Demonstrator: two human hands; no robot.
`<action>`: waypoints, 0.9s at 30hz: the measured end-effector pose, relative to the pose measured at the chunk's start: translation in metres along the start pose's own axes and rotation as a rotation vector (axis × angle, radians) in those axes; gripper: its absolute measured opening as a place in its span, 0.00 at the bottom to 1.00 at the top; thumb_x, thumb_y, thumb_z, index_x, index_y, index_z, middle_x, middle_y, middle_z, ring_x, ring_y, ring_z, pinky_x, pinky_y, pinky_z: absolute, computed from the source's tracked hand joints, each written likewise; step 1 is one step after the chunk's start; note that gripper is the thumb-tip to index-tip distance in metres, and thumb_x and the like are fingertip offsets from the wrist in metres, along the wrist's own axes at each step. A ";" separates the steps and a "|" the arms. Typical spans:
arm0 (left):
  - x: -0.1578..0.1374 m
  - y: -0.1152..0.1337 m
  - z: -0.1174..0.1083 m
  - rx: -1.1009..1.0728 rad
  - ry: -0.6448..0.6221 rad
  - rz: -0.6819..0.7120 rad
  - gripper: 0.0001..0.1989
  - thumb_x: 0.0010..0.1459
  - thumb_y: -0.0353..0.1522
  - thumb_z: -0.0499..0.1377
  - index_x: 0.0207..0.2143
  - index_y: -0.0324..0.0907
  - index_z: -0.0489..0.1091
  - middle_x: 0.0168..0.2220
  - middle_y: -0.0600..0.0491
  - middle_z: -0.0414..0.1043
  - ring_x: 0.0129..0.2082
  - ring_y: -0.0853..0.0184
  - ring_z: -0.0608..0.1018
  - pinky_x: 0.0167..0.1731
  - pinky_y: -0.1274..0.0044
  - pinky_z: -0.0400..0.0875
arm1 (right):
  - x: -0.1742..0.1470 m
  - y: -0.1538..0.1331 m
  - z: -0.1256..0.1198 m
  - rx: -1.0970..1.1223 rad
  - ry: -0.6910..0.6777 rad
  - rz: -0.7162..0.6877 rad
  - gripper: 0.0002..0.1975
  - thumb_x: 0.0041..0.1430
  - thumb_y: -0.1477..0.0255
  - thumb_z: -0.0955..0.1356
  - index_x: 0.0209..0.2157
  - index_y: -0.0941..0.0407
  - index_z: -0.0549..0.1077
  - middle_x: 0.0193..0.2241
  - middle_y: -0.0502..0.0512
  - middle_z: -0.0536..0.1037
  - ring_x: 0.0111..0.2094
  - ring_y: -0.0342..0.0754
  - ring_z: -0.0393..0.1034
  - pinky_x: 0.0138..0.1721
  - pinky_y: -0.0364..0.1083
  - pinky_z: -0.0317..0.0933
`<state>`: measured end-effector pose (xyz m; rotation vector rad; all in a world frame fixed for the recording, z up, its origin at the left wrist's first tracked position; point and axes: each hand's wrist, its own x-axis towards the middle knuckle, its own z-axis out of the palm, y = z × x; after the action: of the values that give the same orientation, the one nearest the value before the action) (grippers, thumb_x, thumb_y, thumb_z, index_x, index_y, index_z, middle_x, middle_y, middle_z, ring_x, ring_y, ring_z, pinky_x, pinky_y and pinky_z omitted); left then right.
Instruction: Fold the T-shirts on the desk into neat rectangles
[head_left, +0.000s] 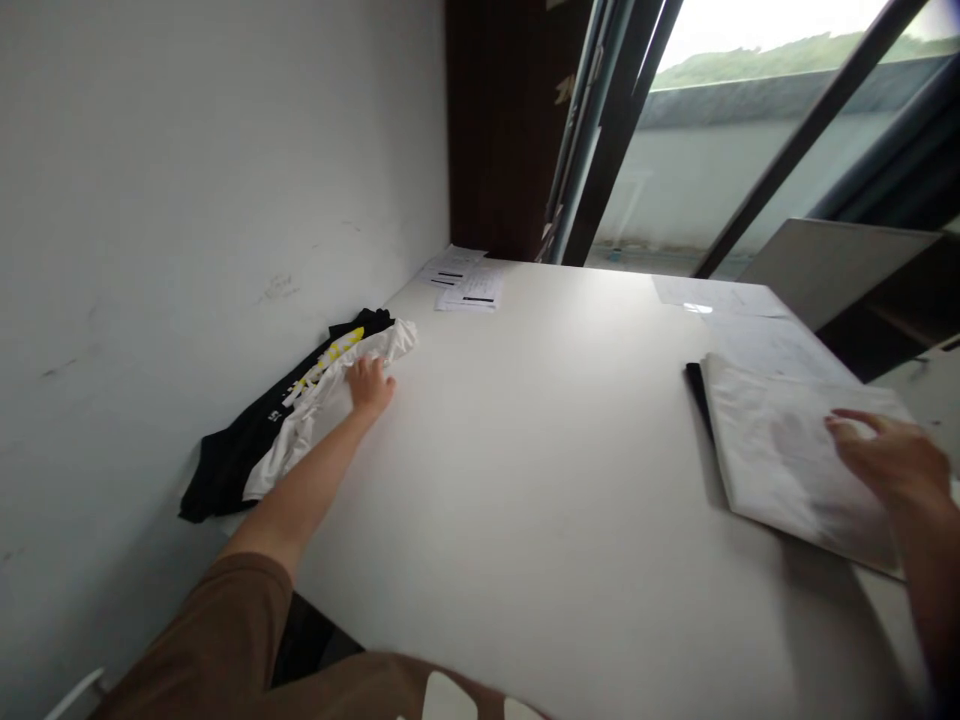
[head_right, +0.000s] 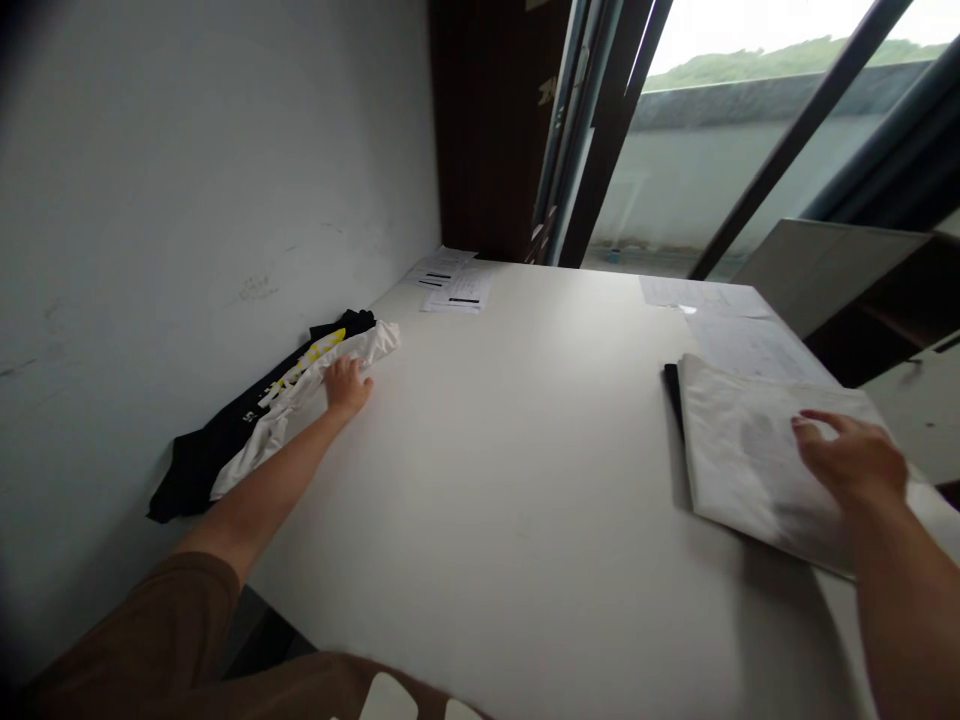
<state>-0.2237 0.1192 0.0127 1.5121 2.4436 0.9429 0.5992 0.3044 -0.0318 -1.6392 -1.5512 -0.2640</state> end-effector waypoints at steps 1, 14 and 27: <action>0.005 -0.012 -0.013 0.088 0.025 -0.042 0.26 0.61 0.30 0.58 0.61 0.34 0.69 0.70 0.30 0.58 0.73 0.41 0.54 0.70 0.52 0.46 | -0.013 -0.019 0.005 0.012 -0.047 0.014 0.33 0.59 0.38 0.64 0.31 0.50 0.87 0.38 0.85 0.79 0.45 0.69 0.75 0.40 0.66 0.57; -0.016 0.058 0.015 0.058 -0.477 0.083 0.07 0.64 0.34 0.58 0.38 0.41 0.73 0.37 0.43 0.78 0.44 0.54 0.80 0.49 0.65 0.70 | -0.167 -0.300 0.051 0.402 -0.687 -0.478 0.15 0.72 0.64 0.64 0.41 0.49 0.83 0.46 0.62 0.82 0.49 0.59 0.74 0.57 0.56 0.67; -0.045 0.132 0.083 -0.229 -0.590 0.241 0.15 0.62 0.35 0.61 0.49 0.41 0.78 0.43 0.46 0.81 0.39 0.64 0.79 0.44 0.74 0.73 | -0.160 -0.364 0.095 0.298 -0.650 -0.232 0.12 0.73 0.62 0.68 0.47 0.51 0.82 0.51 0.61 0.79 0.54 0.58 0.68 0.59 0.54 0.59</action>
<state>-0.0665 0.1590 0.0110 1.7173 1.7188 0.6518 0.2015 0.2095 -0.0432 -1.3699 -2.1438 0.4080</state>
